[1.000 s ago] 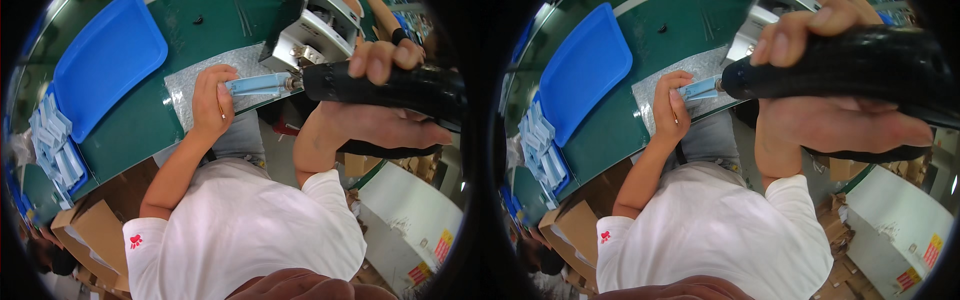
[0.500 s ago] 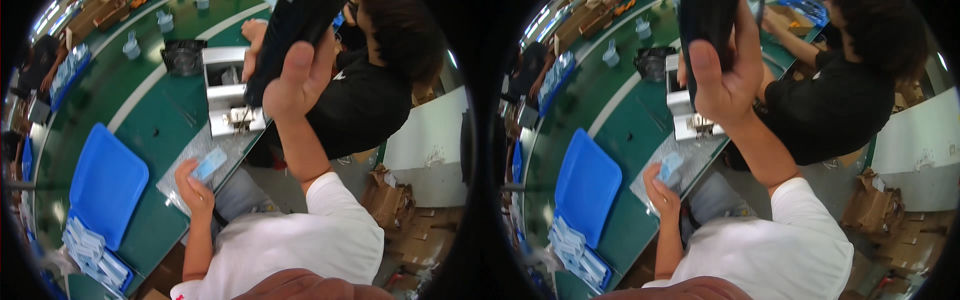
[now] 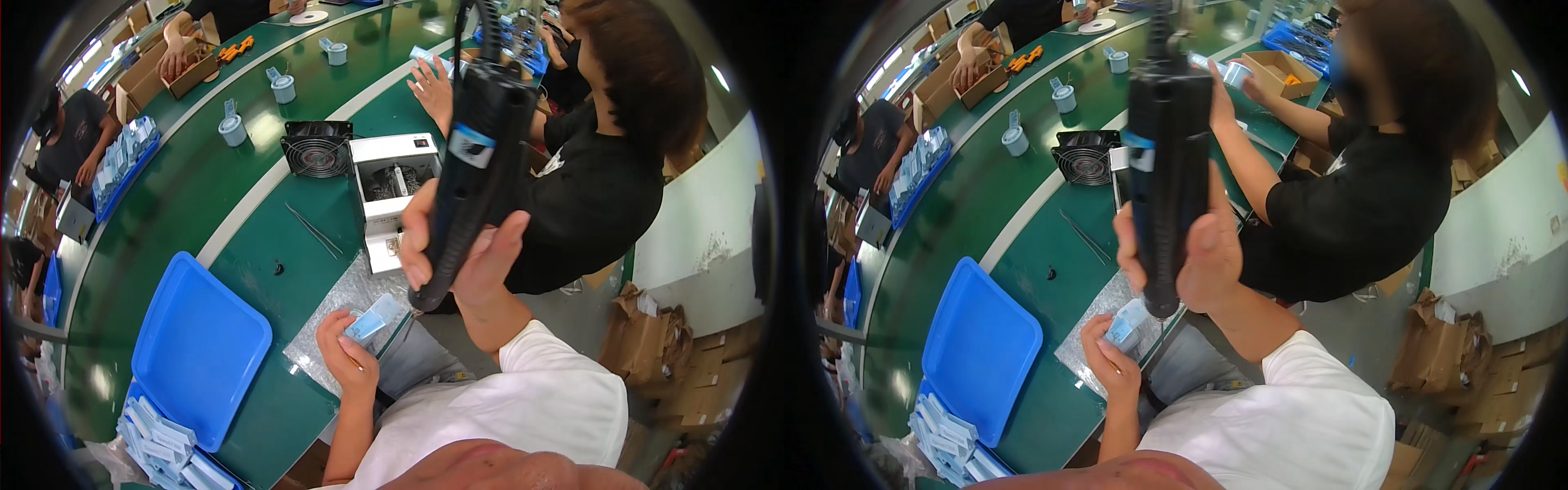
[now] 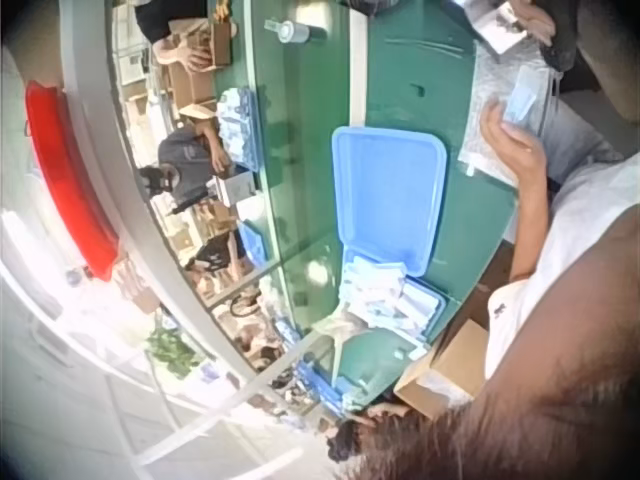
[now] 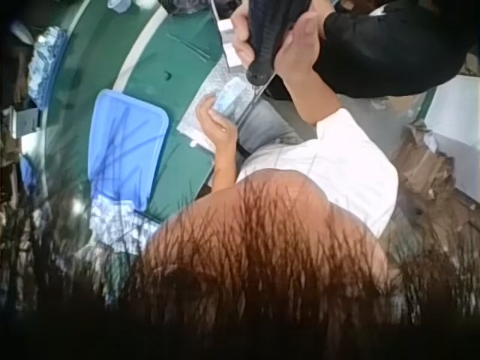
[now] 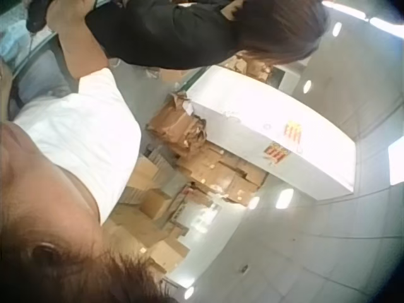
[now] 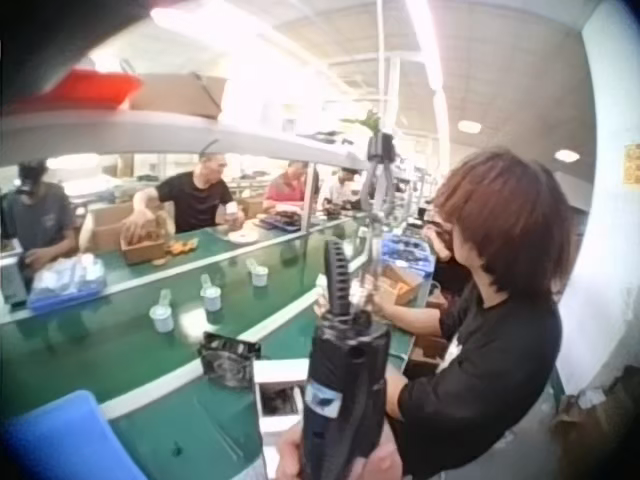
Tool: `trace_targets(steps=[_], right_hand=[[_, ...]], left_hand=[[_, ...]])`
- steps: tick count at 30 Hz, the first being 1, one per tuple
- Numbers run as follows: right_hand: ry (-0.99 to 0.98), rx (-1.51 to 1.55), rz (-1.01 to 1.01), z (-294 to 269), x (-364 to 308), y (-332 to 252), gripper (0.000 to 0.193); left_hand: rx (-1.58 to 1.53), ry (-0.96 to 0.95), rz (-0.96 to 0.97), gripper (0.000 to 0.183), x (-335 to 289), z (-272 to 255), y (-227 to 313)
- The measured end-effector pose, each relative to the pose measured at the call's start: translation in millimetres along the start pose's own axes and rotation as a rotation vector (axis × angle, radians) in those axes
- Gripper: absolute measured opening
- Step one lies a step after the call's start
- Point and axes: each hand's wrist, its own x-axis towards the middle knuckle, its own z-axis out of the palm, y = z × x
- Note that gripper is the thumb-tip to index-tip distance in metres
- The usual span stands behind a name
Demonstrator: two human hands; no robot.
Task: The person uses a handheld power tool to drive screws into light blue plastic components at a workbench. They repeatedly pick up parts from a blue tray, secure them with the tool, and place the finished items onto the table.
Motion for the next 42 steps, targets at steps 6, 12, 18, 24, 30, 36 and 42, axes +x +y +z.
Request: trace_targets(steps=[6,12,18,24,30,36,42], right_hand=[[-0.110,0.148,-0.058,6,12,23,0.071],[-0.242,-0.062,0.165,1,24,12,0.123],[-0.240,0.174,0.173,-6,26,16,0.114],[-0.291,0.272,0.141,-12,18,15,0.107],[-0.173,0.260,0.001,-19,19,8,0.086],[-0.104,0.038,-0.035,-50,48,-65,0.088],[0.140,-0.627,-0.301,-70,73,-72,0.090]], left_hand=[[-0.046,0.011,-0.036,0.026,0,2,1],[-0.031,0.017,-0.062,0.027,-1,3,1],[-0.022,0.024,-0.056,0.028,-2,5,1],[-0.017,0.026,-0.037,0.030,-1,9,-1],[0.009,0.059,-0.019,0.029,2,7,0],[0.007,0.021,-0.001,0.028,-2,1,-8],[0.054,0.023,0.054,0.024,-1,0,-4]])
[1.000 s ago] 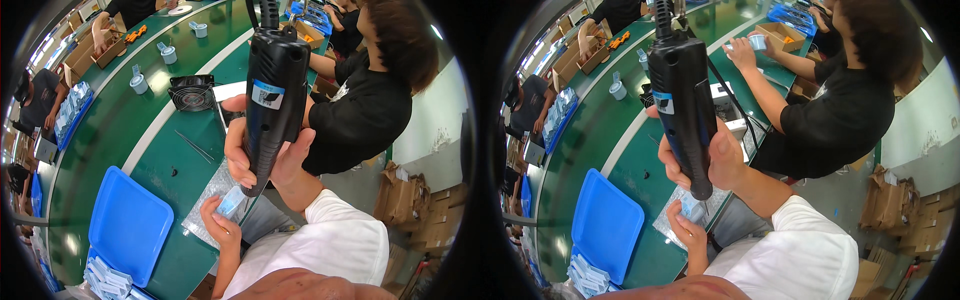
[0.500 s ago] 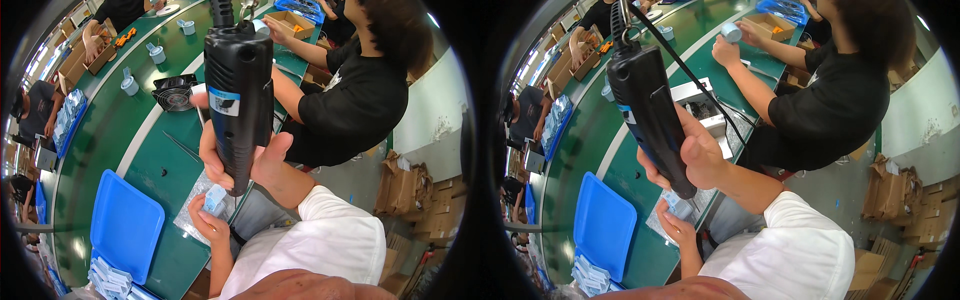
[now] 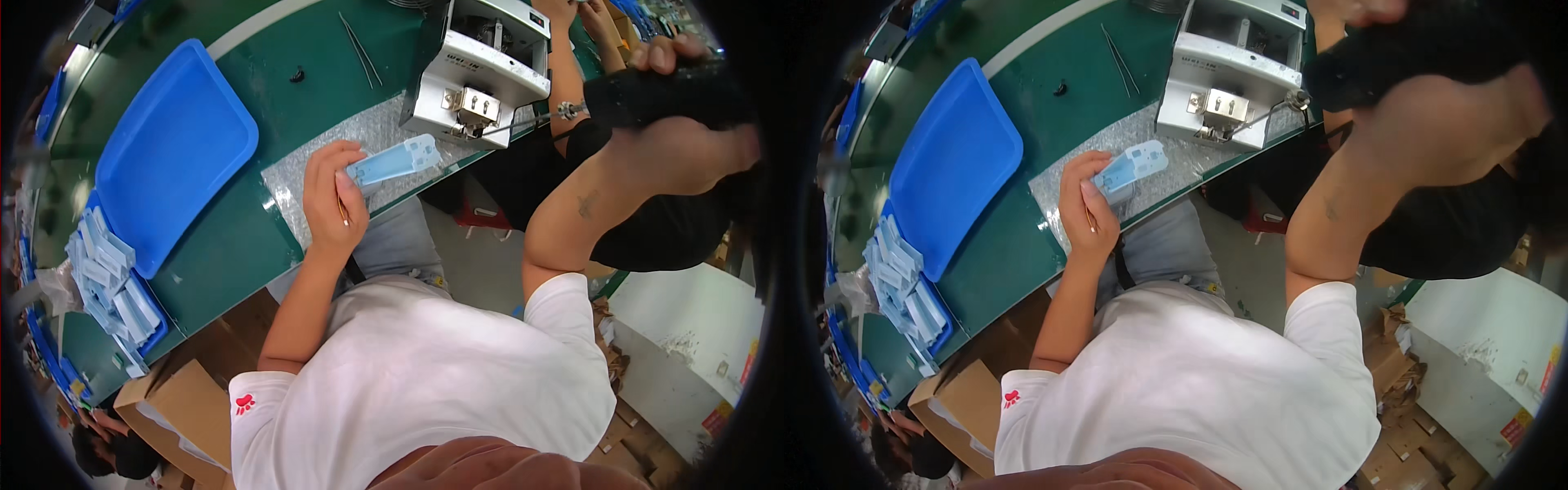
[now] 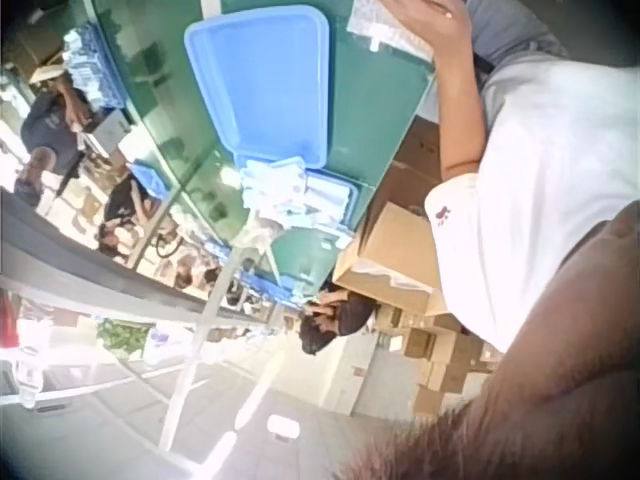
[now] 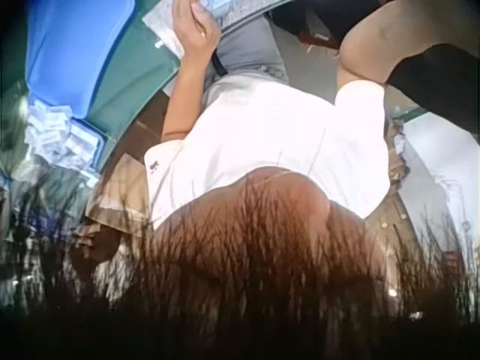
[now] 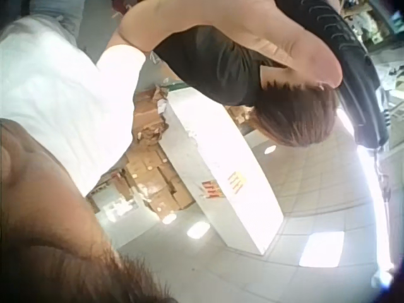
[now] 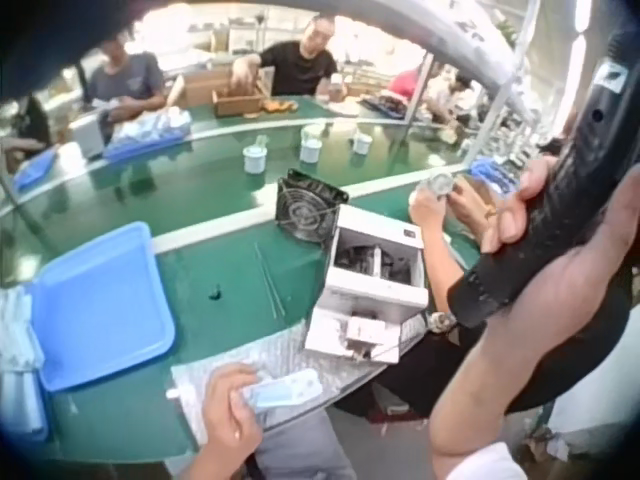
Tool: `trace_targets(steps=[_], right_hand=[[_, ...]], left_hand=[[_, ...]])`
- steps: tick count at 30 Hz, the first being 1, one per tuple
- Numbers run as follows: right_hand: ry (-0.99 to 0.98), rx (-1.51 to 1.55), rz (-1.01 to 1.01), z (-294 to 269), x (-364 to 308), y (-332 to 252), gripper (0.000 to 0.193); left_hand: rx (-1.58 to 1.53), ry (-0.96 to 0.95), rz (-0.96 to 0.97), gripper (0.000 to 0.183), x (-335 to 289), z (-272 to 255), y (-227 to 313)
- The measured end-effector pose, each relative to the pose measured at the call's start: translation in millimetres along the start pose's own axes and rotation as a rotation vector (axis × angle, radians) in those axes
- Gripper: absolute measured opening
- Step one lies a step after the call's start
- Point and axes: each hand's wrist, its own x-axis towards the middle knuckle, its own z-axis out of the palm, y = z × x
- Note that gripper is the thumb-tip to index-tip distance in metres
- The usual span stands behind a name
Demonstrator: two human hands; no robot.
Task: The person uses a handheld power tool to drive screws into light blue plastic components at a workbench. They repeatedly pick up parts from a blue tray, secure them with the tool, and place the finished items onto the table.
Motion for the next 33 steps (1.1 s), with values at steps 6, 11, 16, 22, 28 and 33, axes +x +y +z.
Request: trace_targets(steps=[6,11,16,22,28,33], right_hand=[[0.021,-0.272,-0.191,49,-23,13,0.088],[-0.062,0.105,0.033,1,-18,29,0.099],[-0.252,0.826,0.393,17,-48,-13,0.082],[-0.228,0.751,0.179,24,-59,2,0.076],[-0.240,0.718,0.117,40,-77,18,0.076],[-0.246,0.719,0.087,43,-80,20,0.077]], left_hand=[[0.001,-0.031,0.004,0.027,0,1,-1],[-0.031,0.027,0.007,0.022,-2,4,-4],[0.007,-0.002,0.025,0.026,-3,0,-6],[0.029,-0.005,0.035,0.026,-3,-2,-5],[0.029,-0.004,0.023,0.026,-2,-1,-4],[0.034,-0.002,0.031,0.025,-2,0,-6]])
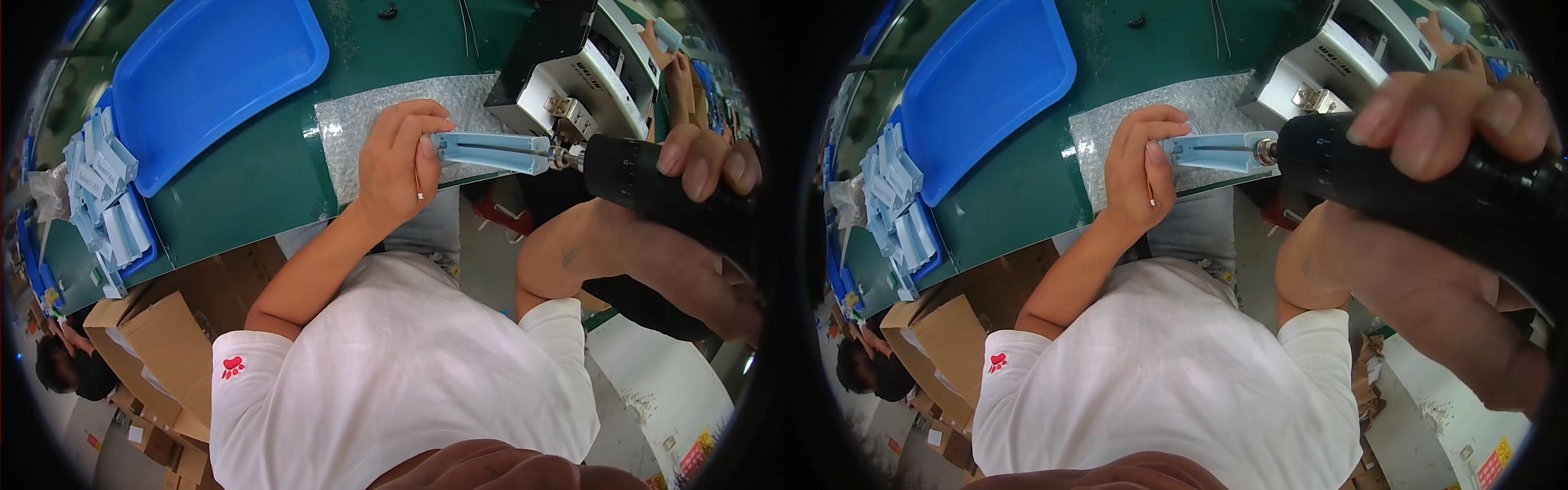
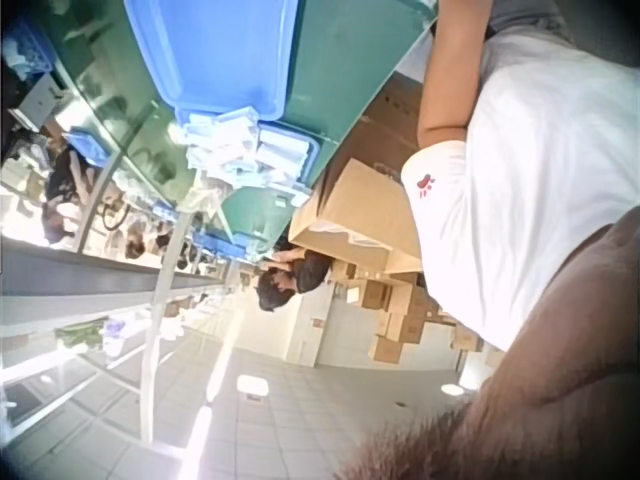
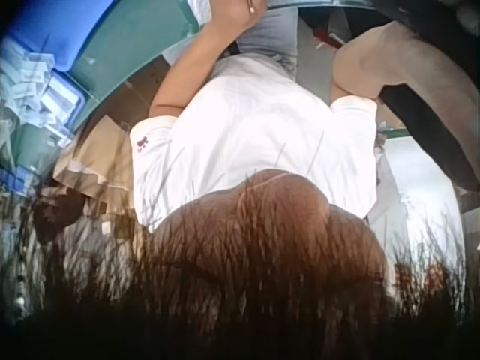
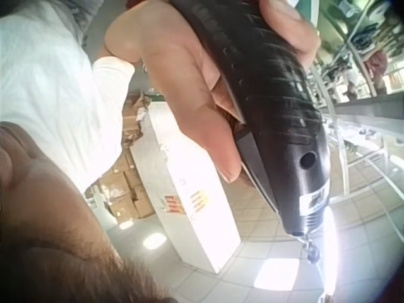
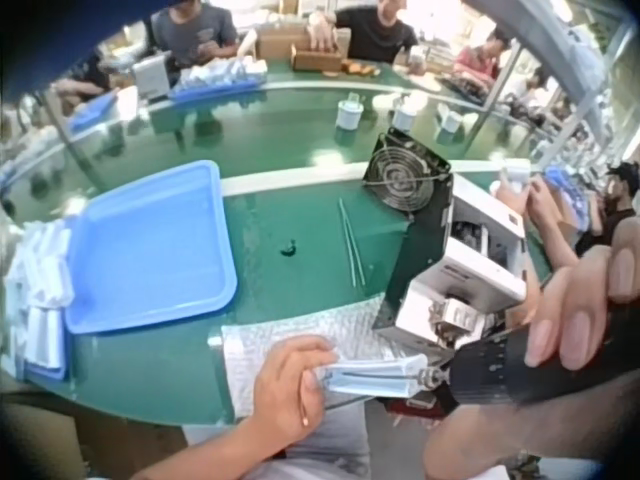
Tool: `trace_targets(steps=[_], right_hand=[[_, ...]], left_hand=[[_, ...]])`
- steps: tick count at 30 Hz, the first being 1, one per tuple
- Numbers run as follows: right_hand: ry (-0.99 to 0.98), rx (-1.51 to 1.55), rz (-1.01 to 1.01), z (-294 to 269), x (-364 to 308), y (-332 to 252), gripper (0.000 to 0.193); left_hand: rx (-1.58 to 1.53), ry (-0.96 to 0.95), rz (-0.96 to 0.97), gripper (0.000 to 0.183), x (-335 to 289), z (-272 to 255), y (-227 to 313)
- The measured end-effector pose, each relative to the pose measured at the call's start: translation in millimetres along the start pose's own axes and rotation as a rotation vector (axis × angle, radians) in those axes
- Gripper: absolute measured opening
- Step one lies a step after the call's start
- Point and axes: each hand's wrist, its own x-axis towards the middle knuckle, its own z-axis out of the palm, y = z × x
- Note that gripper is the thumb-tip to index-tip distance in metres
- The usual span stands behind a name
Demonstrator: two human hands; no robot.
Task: The person uses a handheld power tool to drive screws into light blue plastic components at a workbench. They repeatedly pick up parts from a blue tray, secure them with the tool, and place the finished items onto the table.
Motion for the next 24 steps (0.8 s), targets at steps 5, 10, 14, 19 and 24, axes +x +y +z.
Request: trace_targets(steps=[5,10,14,19,24], right_hand=[[-0.025,-0.010,-0.014,2,-2,6,0.078],[-0.043,-0.025,-0.022,6,-4,6,0.078],[-0.051,-0.037,-0.030,9,-4,7,0.079],[-0.093,-0.057,-0.016,15,-3,4,0.080],[-0.143,-0.090,0.007,21,-8,0,0.081]], left_hand=[[0.004,0.002,-0.003,0.025,0,0,-1],[-0.029,0.053,-0.012,0.017,0,3,-1],[-0.036,0.049,-0.013,0.017,1,3,-2],[-0.043,0.052,-0.007,0.018,0,2,-3],[-0.030,-0.008,-0.029,0.020,-1,-1,2]])
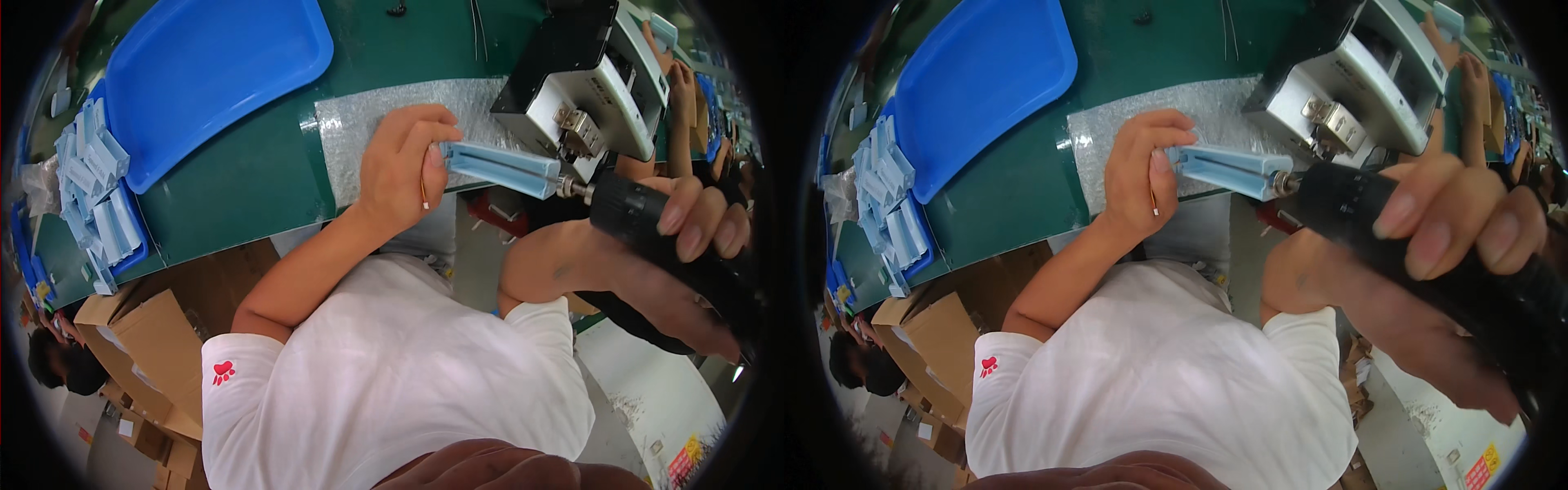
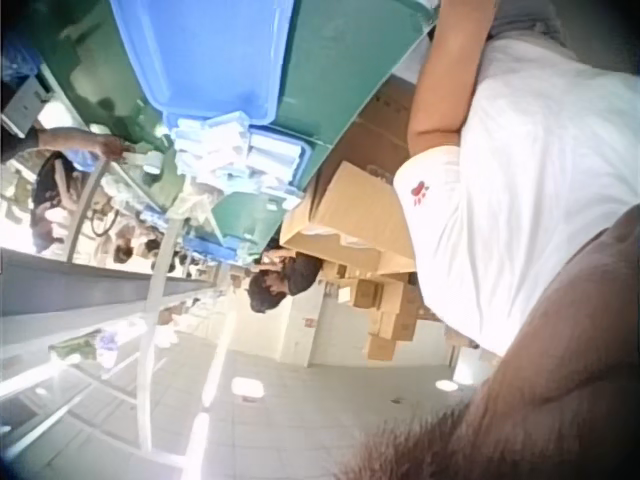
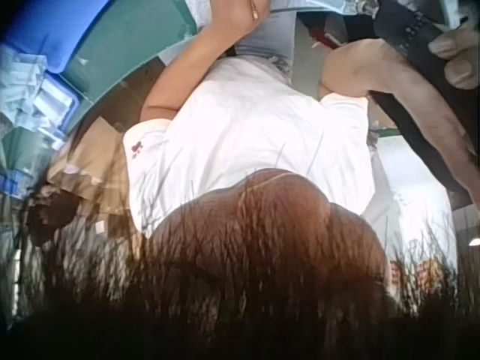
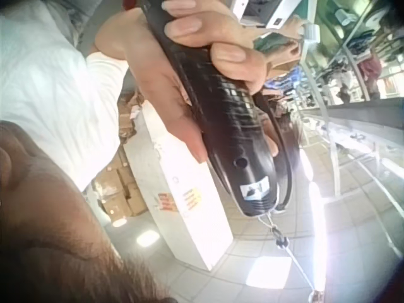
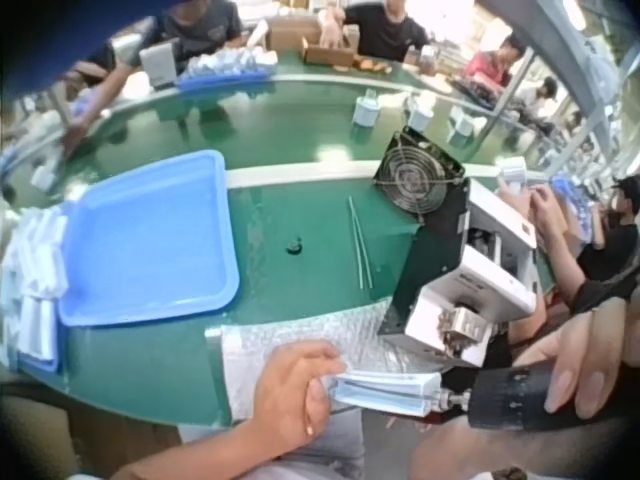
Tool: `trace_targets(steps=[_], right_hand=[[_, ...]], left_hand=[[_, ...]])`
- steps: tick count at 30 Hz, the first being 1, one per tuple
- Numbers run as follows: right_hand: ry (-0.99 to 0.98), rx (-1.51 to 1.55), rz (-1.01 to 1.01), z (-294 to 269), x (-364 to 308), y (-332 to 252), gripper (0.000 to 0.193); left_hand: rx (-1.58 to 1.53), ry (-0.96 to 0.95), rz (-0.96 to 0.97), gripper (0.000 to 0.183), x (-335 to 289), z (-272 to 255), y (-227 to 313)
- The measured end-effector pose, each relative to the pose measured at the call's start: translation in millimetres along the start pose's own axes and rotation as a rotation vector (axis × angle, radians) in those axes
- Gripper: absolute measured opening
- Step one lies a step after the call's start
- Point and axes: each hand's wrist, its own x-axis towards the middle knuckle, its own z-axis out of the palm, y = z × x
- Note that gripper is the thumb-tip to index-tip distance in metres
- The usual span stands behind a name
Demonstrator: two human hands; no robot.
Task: The person uses a handheld power tool to drive screws into light blue plastic components at a workbench. They repeatedly pick up parts from a blue tray, secure them with the tool, and place the finished items onto the table.
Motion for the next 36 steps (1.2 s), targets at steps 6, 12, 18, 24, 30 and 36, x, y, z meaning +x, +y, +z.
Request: trace_targets(steps=[6,12,18,24,30,36], right_hand=[[0.049,0.016,-0.063,22,-9,6,0.086],[0.245,0.018,0.020,21,1,3,0.095],[0.057,0.087,-0.141,-37,62,-66,0.088],[0.423,-0.411,-0.177,-17,87,30,0.042],[0.337,-0.473,-0.239,-55,95,65,0.035],[0.387,-0.509,-0.251,-53,91,61,0.041]], left_hand=[[0.019,-0.001,-0.013,0.024,-3,-4,6],[-0.035,-0.065,-0.006,0.026,6,-1,10],[-0.071,-0.066,-0.139,0.031,9,-23,14],[0.012,0.093,0.075,0.031,27,-43,-3],[0.084,0.111,0.315,0.040,40,-54,-7],[0.056,0.159,0.234,0.039,41,-46,-5]])
